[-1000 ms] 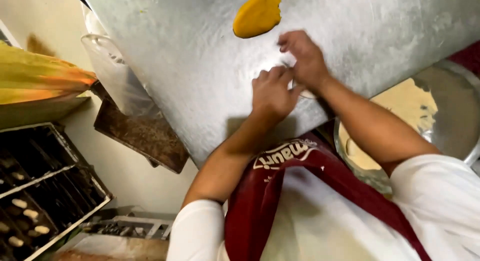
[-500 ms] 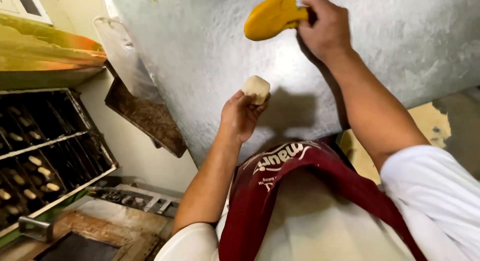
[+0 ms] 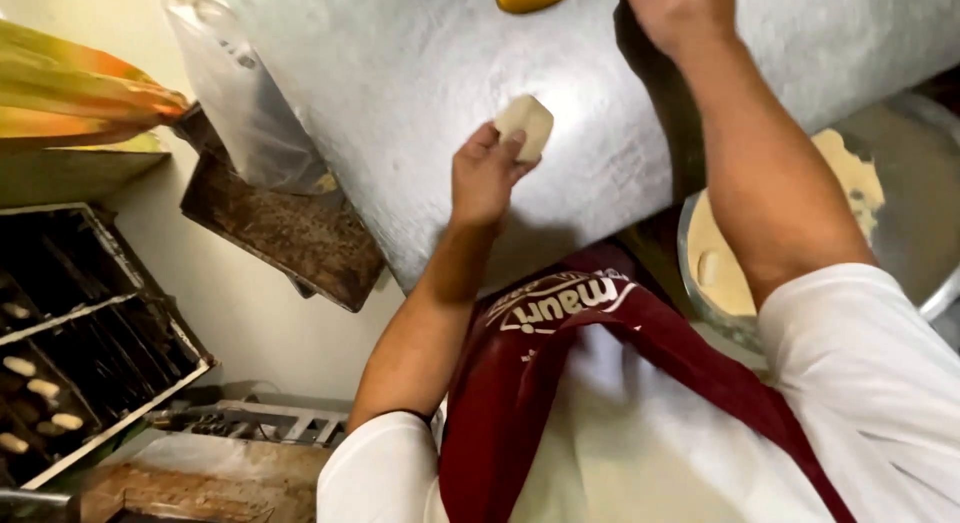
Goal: Shaping and filling small dough balls by hand on a metal workbench
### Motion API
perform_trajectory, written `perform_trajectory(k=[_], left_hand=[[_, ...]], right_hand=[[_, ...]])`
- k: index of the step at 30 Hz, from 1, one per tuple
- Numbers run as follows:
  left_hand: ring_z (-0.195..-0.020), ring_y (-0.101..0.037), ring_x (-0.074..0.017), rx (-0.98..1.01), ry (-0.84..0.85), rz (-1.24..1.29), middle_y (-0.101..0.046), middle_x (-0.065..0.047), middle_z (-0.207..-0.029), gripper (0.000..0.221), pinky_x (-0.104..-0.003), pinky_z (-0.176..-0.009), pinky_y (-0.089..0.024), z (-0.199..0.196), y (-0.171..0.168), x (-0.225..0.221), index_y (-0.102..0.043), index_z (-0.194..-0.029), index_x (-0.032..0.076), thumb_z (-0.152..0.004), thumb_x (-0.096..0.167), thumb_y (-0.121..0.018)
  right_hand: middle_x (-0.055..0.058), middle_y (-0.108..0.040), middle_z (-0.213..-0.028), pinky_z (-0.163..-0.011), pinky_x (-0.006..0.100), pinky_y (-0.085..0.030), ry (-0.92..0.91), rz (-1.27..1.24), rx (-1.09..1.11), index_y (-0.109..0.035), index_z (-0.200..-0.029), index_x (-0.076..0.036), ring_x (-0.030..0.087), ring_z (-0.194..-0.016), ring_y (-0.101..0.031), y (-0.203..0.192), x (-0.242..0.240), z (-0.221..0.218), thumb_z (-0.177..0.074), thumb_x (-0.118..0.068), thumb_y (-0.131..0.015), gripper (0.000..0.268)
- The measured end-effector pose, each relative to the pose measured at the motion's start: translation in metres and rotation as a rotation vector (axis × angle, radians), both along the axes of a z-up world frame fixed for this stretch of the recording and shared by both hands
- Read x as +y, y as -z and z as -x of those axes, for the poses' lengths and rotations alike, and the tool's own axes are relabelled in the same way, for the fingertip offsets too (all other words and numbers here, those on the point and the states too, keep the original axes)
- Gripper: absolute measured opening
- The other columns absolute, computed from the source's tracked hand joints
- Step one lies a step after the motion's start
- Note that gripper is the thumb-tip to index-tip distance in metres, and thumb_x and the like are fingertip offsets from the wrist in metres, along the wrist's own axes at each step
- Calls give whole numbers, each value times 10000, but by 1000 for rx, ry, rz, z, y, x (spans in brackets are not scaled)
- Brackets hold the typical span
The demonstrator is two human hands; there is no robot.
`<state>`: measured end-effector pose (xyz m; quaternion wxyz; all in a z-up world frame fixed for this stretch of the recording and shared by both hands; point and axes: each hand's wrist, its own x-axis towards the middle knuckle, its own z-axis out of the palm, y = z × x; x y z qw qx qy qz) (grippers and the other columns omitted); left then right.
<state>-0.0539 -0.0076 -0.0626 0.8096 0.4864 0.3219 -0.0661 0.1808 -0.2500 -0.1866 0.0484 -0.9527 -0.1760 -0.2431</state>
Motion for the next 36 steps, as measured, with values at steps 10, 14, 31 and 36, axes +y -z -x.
perform_trajectory(k=[10, 14, 31, 36], left_hand=[[-1109, -657, -300, -123, 134, 381, -651, -205, -1271, 447, -416, -953, -593, -15, -42, -11, -571, -1339, -55, -1014, 252, -572], [-1138, -666, -299, -346, 256, 404, -669, -165, -1262, 442, -470, -992, -593, -26, -14, -16, -625, -1297, 7, -1010, 341, -670], [-1018, -684, -172, -161, 359, -540, -662, -92, -1193, 517, -246, -819, -658, -75, 11, -69, -629, -1315, 145, -841, 255, -801], [-744, -628, -68, -383, 311, -966, -673, 24, -964, 303, -208, -681, -593, -77, 35, -74, -749, -1064, 146, -799, 218, -878]], right_hand=[[171, -422, -1596, -1136, 463, -430, -586, -680, 920, -524, -1468, -113, 314, -1481, -386, -188, 43, 147, -1053, -169, -636, 434], [69, -535, -1355, -960, 308, -462, -366, -841, 1308, -389, -1592, -35, 179, -1035, -550, -205, 24, 120, -1074, -232, -477, 561], [167, -681, -1131, -863, 278, -553, -532, -843, 741, -739, -1248, 43, 229, -989, -653, -116, -20, 97, -997, 53, -810, 261], [109, -716, -1053, -862, 284, -555, -389, -741, 656, -814, -1056, 1, 199, -934, -688, -101, -15, 107, -928, 94, -700, 195]])
